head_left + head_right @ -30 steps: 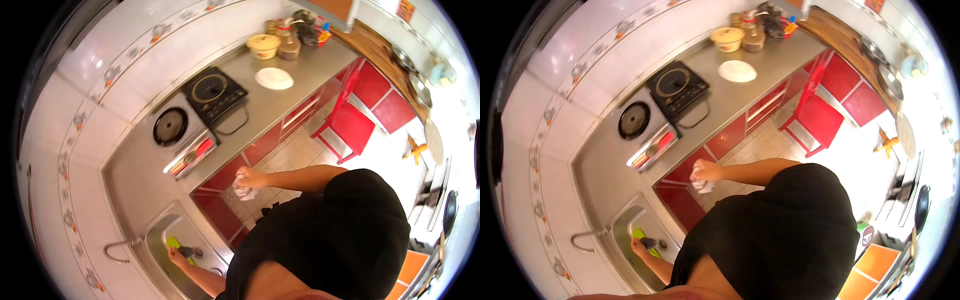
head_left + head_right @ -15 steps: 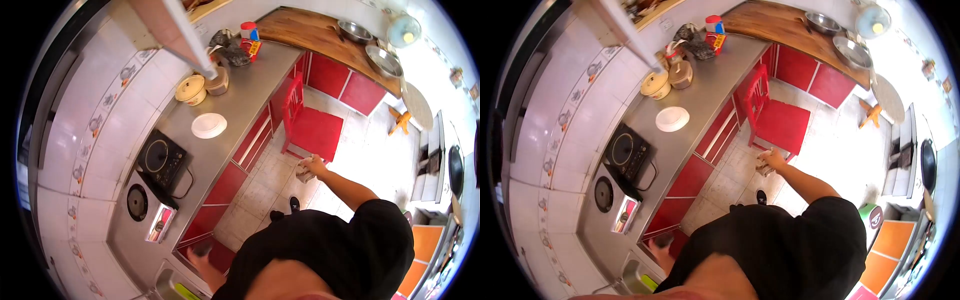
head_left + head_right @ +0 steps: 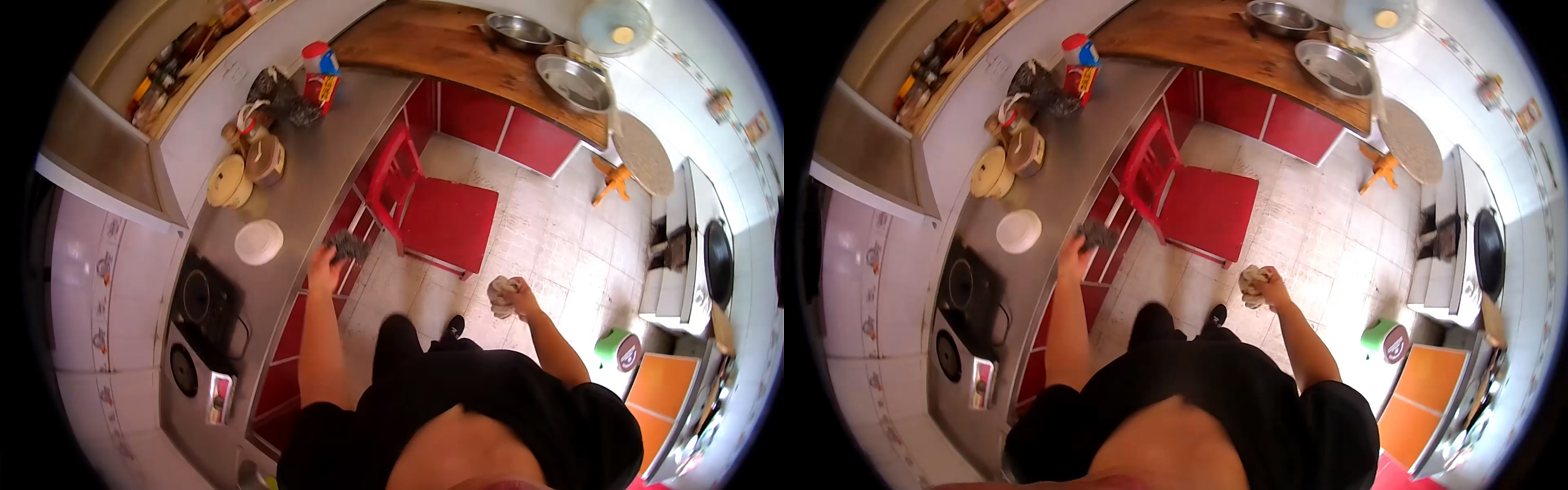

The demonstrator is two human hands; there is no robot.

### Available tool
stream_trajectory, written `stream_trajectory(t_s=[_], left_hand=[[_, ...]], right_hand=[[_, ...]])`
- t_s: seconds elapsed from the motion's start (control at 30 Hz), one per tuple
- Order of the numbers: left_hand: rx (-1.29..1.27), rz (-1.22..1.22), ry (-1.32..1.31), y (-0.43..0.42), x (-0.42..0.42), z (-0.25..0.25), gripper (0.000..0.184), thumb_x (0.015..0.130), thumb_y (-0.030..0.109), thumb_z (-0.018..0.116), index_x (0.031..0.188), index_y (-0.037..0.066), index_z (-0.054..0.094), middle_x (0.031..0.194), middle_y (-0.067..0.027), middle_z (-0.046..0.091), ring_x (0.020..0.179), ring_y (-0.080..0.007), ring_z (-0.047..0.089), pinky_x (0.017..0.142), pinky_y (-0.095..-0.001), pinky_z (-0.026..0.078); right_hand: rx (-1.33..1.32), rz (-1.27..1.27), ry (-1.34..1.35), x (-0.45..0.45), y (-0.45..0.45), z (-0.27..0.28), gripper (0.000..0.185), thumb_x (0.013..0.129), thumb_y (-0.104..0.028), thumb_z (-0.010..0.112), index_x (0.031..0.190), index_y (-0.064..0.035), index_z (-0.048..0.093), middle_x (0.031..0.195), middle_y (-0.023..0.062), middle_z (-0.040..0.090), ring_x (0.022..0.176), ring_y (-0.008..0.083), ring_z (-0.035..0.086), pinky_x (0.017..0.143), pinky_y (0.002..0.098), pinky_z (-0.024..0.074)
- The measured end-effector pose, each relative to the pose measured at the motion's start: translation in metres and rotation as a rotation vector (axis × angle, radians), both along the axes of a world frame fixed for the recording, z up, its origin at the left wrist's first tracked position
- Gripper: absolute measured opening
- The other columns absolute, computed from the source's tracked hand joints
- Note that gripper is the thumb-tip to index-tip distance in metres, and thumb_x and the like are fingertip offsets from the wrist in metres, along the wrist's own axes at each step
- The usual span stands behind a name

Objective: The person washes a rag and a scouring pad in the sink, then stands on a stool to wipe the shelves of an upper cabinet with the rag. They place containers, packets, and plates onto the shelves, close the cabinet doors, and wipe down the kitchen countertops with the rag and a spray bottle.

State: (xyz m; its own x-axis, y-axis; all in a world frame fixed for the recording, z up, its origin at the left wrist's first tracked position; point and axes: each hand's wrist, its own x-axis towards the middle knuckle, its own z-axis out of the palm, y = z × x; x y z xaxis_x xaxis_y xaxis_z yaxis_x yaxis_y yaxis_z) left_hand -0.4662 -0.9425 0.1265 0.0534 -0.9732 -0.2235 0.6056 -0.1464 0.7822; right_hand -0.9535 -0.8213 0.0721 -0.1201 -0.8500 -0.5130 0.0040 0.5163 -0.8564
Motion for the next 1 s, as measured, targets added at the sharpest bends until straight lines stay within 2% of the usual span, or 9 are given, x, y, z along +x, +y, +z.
stream_trajectory(t_s=[0.17, 0.3, 0.63, 0.67, 0.7, 0.73, 0.77, 0.83, 1.0], left_hand=[[0.108, 0.213, -0.242, -0.082, 0.008, 0.043, 0.02, 0.085, 0.009, 0.061, 0.103, 0.003, 0.054, 0.099, -0.0071, 0.058, 0.087, -0.019, 0.06, 0.073, -0.0354, 0.056], [0.205, 0.252, -0.366, -0.142, 0.014, 0.042, 0.021, 0.084, 0.007, 0.059, 0.103, 0.003, 0.051, 0.102, -0.0079, 0.055, 0.089, -0.0219, 0.058, 0.073, -0.0373, 0.055], [0.325, 0.472, 0.126, -0.32, 0.015, -0.038, 0.027, 0.075, -0.001, 0.05, 0.101, 0.0, 0.047, 0.109, -0.0169, 0.048, 0.099, -0.0334, 0.052, 0.082, -0.0521, 0.051], [0.333, 0.452, 0.185, -0.347, 0.018, -0.051, 0.026, 0.075, 0.0, 0.05, 0.101, 0.0, 0.047, 0.109, -0.017, 0.048, 0.099, -0.0334, 0.052, 0.08, -0.052, 0.051], [0.344, 0.431, 0.237, -0.37, 0.025, -0.057, 0.025, 0.076, 0.001, 0.05, 0.101, 0.0, 0.047, 0.109, -0.0171, 0.048, 0.098, -0.0334, 0.051, 0.079, -0.052, 0.052], [0.36, 0.413, 0.29, -0.387, 0.034, -0.062, 0.025, 0.076, 0.002, 0.05, 0.1, 0.0, 0.047, 0.109, -0.0171, 0.048, 0.098, -0.0335, 0.051, 0.078, -0.052, 0.052], [0.476, 0.385, 0.215, -0.398, 0.044, -0.077, 0.024, 0.077, 0.003, 0.05, 0.101, 0.001, 0.047, 0.109, -0.0167, 0.048, 0.098, -0.0331, 0.051, 0.077, -0.0518, 0.053], [0.556, 0.312, -0.056, -0.437, 0.038, -0.055, 0.028, 0.08, 0.007, 0.052, 0.107, 0.005, 0.05, 0.113, -0.0154, 0.048, 0.101, -0.0313, 0.051, 0.079, -0.0522, 0.053], [0.536, 0.318, -0.058, -0.485, 0.036, -0.05, 0.043, 0.082, 0.001, 0.051, 0.124, 0.011, 0.047, 0.122, -0.0095, 0.048, 0.109, -0.0294, 0.049, 0.085, -0.0529, 0.049]], right_hand=[[-0.136, 0.119, 0.181, -0.071, -0.046, -0.029, 0.045, 0.084, -0.005, 0.057, 0.127, -0.0093, 0.044, 0.101, 0.0122, 0.061, 0.09, 0.0207, 0.059, 0.08, 0.031, 0.0486], [-0.132, 0.194, 0.437, -0.099, -0.106, -0.057, 0.052, 0.08, -0.021, 0.067, 0.118, 0.0039, 0.041, 0.103, 0.0201, 0.06, 0.094, 0.0268, 0.061, 0.081, 0.037, 0.0489], [-0.352, 0.213, 0.168, -0.113, -0.359, 0.011, 0.016, 0.086, -0.008, 0.05, 0.102, -0.0076, 0.047, 0.084, 0.0021, 0.051, 0.071, 0.0097, 0.049, 0.061, 0.0237, 0.0427], [-0.297, 0.271, 0.287, -0.13, -0.407, 0.036, 0.018, 0.087, -0.009, 0.051, 0.104, -0.0078, 0.047, 0.084, 0.002, 0.052, 0.071, 0.0103, 0.049, 0.062, 0.0251, 0.0434], [-0.756, 0.378, 0.277, -0.131, -0.453, 0.069, 0.02, 0.089, -0.011, 0.052, 0.108, -0.0081, 0.047, 0.087, 0.0021, 0.053, 0.074, 0.0108, 0.051, 0.065, 0.0257, 0.0452], [-0.686, 0.555, 0.408, -0.149, -0.507, 0.118, 0.024, 0.089, -0.008, 0.051, 0.112, -0.0085, 0.047, 0.093, 0.002, 0.054, 0.081, 0.0111, 0.053, 0.071, 0.0256, 0.0465], [-0.236, 0.501, -0.006, -0.107, -0.519, 0.244, 0.034, 0.081, 0.0, 0.052, 0.113, -0.0094, 0.044, 0.096, 0.001, 0.051, 0.088, 0.0113, 0.052, 0.077, 0.0243, 0.0462], [-0.311, 0.621, 0.018, -0.128, -0.591, 0.335, 0.038, 0.081, -0.001, 0.052, 0.116, -0.0078, 0.042, 0.103, 0.004, 0.051, 0.094, 0.0142, 0.053, 0.082, 0.0298, 0.0465], [-0.135, 0.92, 0.537, -0.205, -0.618, 0.413, 0.038, 0.089, -0.015, 0.047, 0.126, -0.0059, 0.039, 0.114, 0.0138, 0.055, 0.095, 0.0238, 0.06, 0.086, 0.0424, 0.0503]])
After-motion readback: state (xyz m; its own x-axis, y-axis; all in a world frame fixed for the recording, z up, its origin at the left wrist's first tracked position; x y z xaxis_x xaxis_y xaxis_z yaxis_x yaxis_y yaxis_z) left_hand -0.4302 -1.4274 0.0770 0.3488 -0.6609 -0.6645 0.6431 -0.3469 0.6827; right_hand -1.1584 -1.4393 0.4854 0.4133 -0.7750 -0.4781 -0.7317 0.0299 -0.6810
